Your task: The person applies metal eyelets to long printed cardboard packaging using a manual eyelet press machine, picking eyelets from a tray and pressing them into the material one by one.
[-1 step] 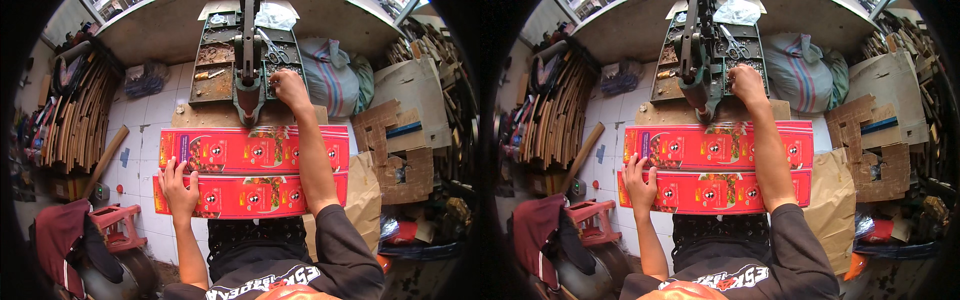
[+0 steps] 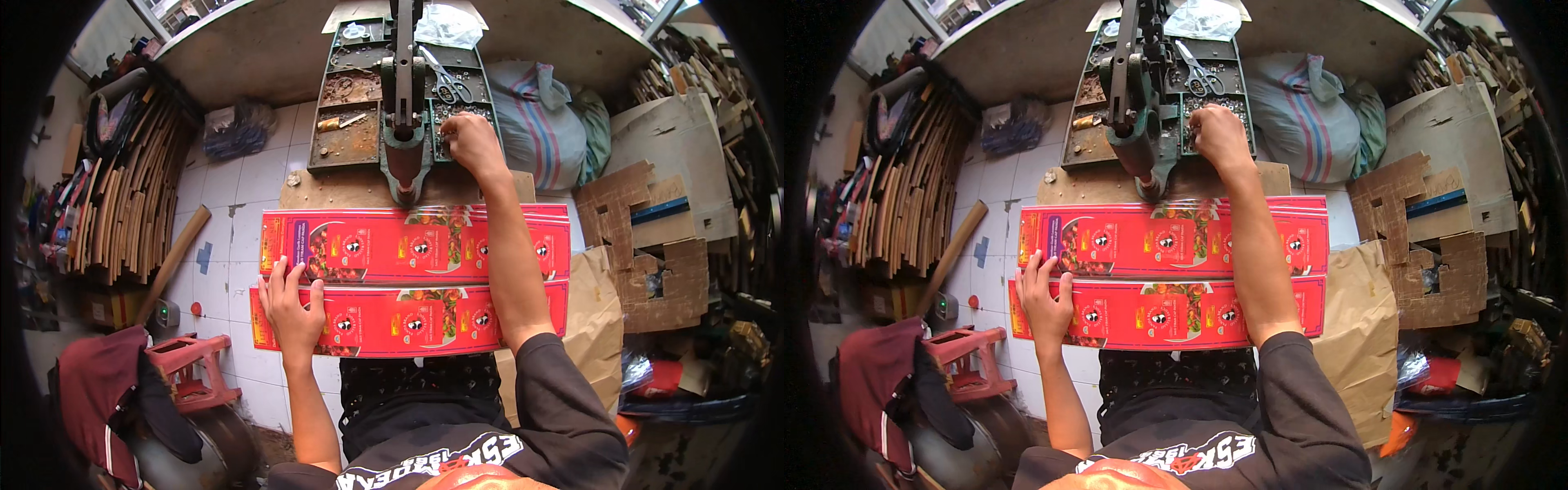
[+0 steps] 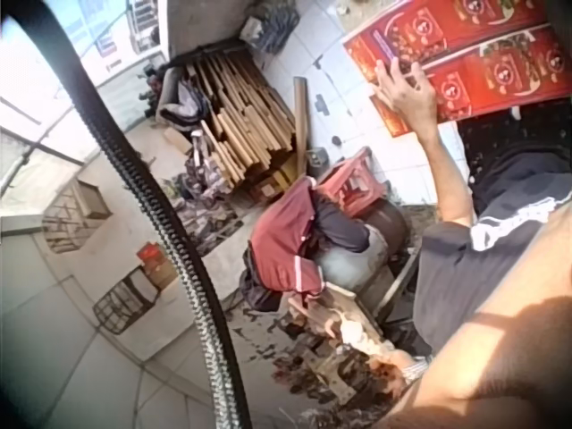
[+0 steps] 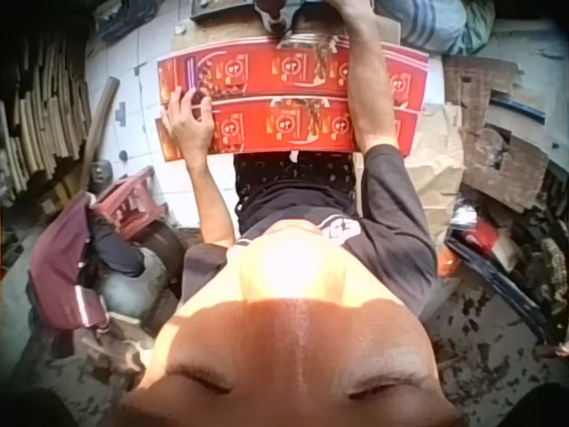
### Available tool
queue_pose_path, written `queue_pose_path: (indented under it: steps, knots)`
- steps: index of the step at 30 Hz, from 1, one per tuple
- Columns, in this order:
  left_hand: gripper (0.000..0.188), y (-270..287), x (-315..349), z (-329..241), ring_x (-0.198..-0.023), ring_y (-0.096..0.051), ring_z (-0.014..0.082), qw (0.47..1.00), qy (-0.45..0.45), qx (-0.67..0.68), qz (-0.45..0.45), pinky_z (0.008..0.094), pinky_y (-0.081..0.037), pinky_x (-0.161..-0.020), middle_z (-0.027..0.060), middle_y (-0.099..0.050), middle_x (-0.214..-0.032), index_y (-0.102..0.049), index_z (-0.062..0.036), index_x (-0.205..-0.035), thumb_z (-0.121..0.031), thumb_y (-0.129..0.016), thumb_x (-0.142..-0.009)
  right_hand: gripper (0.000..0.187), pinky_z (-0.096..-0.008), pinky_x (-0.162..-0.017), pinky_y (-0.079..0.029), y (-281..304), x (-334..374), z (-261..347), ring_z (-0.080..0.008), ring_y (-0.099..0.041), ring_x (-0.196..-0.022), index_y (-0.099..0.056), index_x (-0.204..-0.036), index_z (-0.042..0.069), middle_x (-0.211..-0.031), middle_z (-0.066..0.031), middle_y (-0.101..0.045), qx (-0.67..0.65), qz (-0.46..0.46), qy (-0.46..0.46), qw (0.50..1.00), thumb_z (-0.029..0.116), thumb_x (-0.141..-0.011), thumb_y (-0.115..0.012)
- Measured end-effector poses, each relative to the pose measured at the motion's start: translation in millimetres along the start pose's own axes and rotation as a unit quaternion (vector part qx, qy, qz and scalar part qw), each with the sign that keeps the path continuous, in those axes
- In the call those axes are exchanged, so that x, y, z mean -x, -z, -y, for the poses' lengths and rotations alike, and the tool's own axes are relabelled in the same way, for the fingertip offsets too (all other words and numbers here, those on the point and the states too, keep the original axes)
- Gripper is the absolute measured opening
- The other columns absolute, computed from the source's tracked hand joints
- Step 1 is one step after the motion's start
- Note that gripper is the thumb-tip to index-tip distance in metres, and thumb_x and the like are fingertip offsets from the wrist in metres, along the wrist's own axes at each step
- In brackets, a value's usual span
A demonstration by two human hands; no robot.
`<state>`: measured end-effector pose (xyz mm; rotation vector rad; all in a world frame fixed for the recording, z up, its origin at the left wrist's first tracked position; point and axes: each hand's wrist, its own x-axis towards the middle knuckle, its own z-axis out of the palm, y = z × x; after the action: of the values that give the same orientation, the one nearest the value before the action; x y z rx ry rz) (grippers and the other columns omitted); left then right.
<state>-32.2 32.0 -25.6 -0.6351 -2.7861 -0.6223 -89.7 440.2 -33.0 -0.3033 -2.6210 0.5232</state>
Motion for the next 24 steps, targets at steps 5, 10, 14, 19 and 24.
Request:
queue_pose_path:
  steps: [5,10,14,19,24]
  knots:
    - [0.035,0.1,1.0,0.3,-0.128,-0.050,0.0345,1.000,0.003,-0.001,0.002,0.0534,-0.022,-0.117,0.0164,-0.055,-0.135,-0.065,-0.0039,-0.115,-0.025,-0.065,-0.087,0.017,-0.0412,-0.083,-0.054,3.1,-0.3,-4.8,-0.0322,-0.069,-0.088,-0.076,-0.090,0.009,-0.090,-0.0151,-0.071,-0.032,-0.036,-0.026,0.999,0.004,-0.078,-0.067]
    - [0.036,-0.2,0.7,-0.8,-0.130,-0.048,0.0350,1.000,0.000,0.000,0.002,0.0536,-0.022,-0.117,0.0177,-0.054,-0.136,-0.065,-0.0024,-0.115,-0.025,-0.066,-0.086,0.018,-0.0392,-0.084,-0.055,8.3,-0.4,-11.2,-0.0314,-0.070,-0.089,-0.076,-0.093,0.008,-0.091,-0.0167,-0.072,-0.105,-0.066,-0.052,0.991,0.003,-0.080,-0.065]
    - [0.036,-0.6,1.1,0.4,-0.130,-0.048,0.0348,1.000,0.000,-0.002,0.002,0.0540,-0.022,-0.117,0.0173,-0.053,-0.137,-0.065,-0.0028,-0.115,-0.025,-0.066,-0.087,0.018,-0.0381,-0.083,-0.055,10.3,-1.9,-13.3,-0.0315,-0.071,-0.086,-0.076,-0.095,0.006,-0.090,-0.0178,-0.072,-0.150,-0.072,-0.054,0.985,0.004,-0.081,-0.066]
    - [0.036,-0.5,1.7,0.4,-0.129,-0.049,0.0344,1.000,0.000,-0.003,0.002,0.0537,-0.023,-0.116,0.0167,-0.053,-0.137,-0.065,-0.0032,-0.115,-0.025,-0.066,-0.086,0.016,-0.0358,-0.080,-0.056,15.1,-1.4,-13.2,-0.0288,-0.072,-0.083,-0.076,-0.096,0.005,-0.089,-0.0174,-0.072,-0.158,-0.087,-0.056,0.982,0.006,-0.082,-0.067]
    - [0.036,0.1,3.3,-0.1,-0.129,-0.049,0.0343,1.000,0.003,-0.004,0.005,0.0532,-0.023,-0.117,0.0165,-0.053,-0.137,-0.065,-0.0026,-0.115,-0.025,-0.066,-0.087,0.016,-0.0339,-0.076,-0.056,17.9,-1.2,-12.6,-0.0252,-0.073,-0.080,-0.076,-0.096,0.004,-0.088,-0.0163,-0.073,-0.189,-0.083,-0.081,0.975,0.008,-0.082,-0.070]
